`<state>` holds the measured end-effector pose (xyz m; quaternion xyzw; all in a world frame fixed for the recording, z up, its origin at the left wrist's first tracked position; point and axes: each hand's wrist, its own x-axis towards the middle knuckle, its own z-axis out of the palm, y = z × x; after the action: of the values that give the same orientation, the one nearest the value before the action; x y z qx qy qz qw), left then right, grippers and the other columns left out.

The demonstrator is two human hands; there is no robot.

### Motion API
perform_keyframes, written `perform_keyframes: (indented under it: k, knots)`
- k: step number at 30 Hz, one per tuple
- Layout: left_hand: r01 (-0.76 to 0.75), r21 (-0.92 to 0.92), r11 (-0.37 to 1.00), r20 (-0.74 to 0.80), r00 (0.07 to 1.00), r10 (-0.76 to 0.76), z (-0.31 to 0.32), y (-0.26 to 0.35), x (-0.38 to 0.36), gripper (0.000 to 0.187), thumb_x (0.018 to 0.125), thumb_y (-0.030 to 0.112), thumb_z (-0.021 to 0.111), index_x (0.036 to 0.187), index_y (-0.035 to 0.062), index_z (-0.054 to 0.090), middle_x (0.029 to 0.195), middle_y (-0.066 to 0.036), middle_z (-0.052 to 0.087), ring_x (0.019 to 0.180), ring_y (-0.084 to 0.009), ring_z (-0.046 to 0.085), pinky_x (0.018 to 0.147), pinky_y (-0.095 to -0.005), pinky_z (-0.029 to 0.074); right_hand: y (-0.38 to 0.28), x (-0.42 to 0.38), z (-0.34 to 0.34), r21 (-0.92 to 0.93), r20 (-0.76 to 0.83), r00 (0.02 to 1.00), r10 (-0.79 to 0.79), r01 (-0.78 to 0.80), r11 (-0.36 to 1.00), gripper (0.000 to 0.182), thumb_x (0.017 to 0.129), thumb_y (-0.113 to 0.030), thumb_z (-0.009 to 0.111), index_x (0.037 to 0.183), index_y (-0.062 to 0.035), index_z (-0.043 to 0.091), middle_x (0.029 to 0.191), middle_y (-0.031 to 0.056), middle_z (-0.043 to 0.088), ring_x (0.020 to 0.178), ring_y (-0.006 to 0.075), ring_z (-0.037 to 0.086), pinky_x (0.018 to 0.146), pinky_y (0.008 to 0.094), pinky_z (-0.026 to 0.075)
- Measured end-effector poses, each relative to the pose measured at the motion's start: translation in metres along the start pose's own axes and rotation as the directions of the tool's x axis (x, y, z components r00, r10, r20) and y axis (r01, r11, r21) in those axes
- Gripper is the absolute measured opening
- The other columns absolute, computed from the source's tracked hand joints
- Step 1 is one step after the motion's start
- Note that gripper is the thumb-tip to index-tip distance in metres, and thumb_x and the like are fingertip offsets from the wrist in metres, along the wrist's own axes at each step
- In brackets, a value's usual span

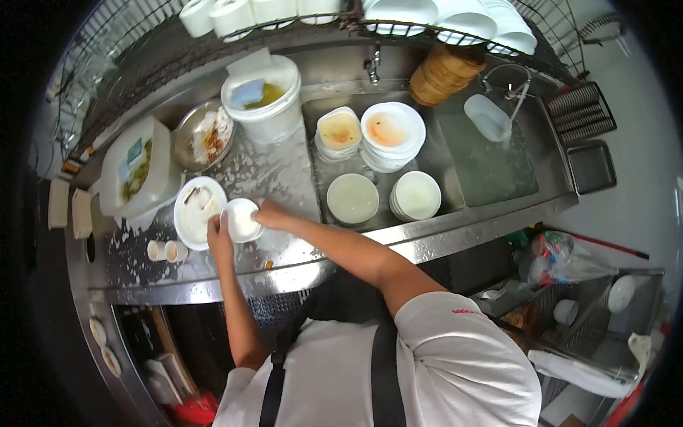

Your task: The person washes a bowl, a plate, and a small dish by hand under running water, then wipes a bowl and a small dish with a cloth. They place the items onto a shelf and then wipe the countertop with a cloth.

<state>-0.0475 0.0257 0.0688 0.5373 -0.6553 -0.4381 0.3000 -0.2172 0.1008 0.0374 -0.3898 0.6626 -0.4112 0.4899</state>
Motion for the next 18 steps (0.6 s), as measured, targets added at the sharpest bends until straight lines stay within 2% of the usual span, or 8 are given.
perform_keyframes:
  k: [2,4,8,9,12,14,16,18]
  knots:
    - [-0.044,-0.219,0.975,0.011,0.999,0.048,0.013,-0.028,-0.006,0.050,0.101,0.040,0.051,0.124,-0.0039,0.057,0.119,-0.014,0.062,0.110,-0.0217,0.058,0.098,-0.0361,0.043,-0.001,-0.007,0.002,0.030,-0.013,1.000,-0.015,0.016,0.999,0.055,0.080,-0.022,0.056,0.131,-0.0009,0.054,0.124,0.0266,0.061,0.117,0.0382,0.058,0.100,0.0407,0.044]
    - [0.126,-0.492,0.861,0.067,0.992,-0.107,0.033,-0.054,-0.018,0.062,0.101,0.044,0.050,0.139,-0.0046,0.043,0.136,-0.017,0.052,0.122,-0.0268,0.051,0.108,-0.0373,0.035,0.011,-0.013,0.008,0.077,-0.045,0.993,-0.107,0.110,0.991,0.056,0.081,-0.021,0.052,0.133,-0.0001,0.051,0.127,0.0280,0.058,0.120,0.0393,0.055,0.102,0.0414,0.042]
    - [0.302,-0.608,0.735,0.229,0.952,-0.201,0.041,-0.043,-0.058,0.075,0.097,0.058,0.048,0.148,0.0041,0.035,0.142,-0.014,0.049,0.128,-0.0268,0.051,0.107,-0.0423,0.039,0.015,-0.039,0.000,0.007,-0.103,0.995,0.005,-0.005,1.000,0.055,0.084,-0.026,0.048,0.130,0.0037,0.052,0.122,0.0311,0.059,0.118,0.0418,0.056,0.101,0.0466,0.042]
    - [0.341,-0.624,0.703,0.280,0.938,-0.206,0.048,-0.036,-0.064,0.077,0.097,0.060,0.047,0.148,0.0042,0.035,0.142,-0.014,0.049,0.128,-0.0275,0.051,0.107,-0.0434,0.039,0.031,-0.038,-0.004,0.017,-0.102,0.994,-0.026,0.028,0.999,0.056,0.084,-0.027,0.050,0.131,0.0031,0.052,0.121,0.0298,0.059,0.113,0.0407,0.060,0.090,0.0471,0.051]
    - [0.354,-0.563,0.747,0.283,0.932,-0.228,0.079,0.006,-0.094,0.076,0.097,0.062,0.044,0.146,0.0050,0.038,0.142,-0.014,0.050,0.128,-0.0280,0.051,0.106,-0.0439,0.040,0.031,-0.079,-0.052,0.303,0.043,0.976,0.211,-0.214,0.929,0.056,0.084,-0.027,0.051,0.132,0.0026,0.052,0.116,0.0251,0.061,0.108,0.0371,0.062,0.074,0.0451,0.058]
    - [0.277,-0.537,0.796,0.358,0.930,-0.082,0.113,0.031,-0.110,0.068,0.102,0.054,0.036,0.145,0.0014,0.039,0.139,-0.017,0.049,0.127,-0.0271,0.050,0.108,-0.0395,0.039,0.071,-0.095,-0.087,0.525,0.014,0.976,0.219,-0.194,0.829,0.057,0.084,-0.025,0.050,0.133,0.0026,0.051,0.112,0.0196,0.062,0.101,0.0333,0.065,0.066,0.0412,0.061]
    - [0.226,-0.300,0.927,0.402,0.911,-0.092,0.153,0.105,-0.142,0.076,0.098,0.064,0.034,0.148,0.0063,0.037,0.146,-0.014,0.044,0.138,-0.0256,0.037,0.109,-0.0480,0.034,0.066,-0.148,-0.156,0.656,0.020,0.983,0.182,-0.150,0.740,0.060,0.083,-0.025,0.052,0.135,0.0039,0.047,0.118,0.0207,0.062,0.104,0.0335,0.065,0.071,0.0448,0.062]
    - [-0.097,-0.230,0.968,0.504,0.839,0.203,0.208,0.149,-0.164,0.072,0.100,0.059,0.034,0.148,0.0056,0.037,0.148,-0.016,0.042,0.139,-0.0311,0.034,0.115,-0.0431,0.024,0.073,-0.199,-0.234,0.755,0.018,0.994,0.112,-0.087,0.650,0.066,0.081,-0.023,0.056,0.139,0.0056,0.043,0.128,0.0240,0.059,0.117,0.0349,0.062,0.082,0.0477,0.060]
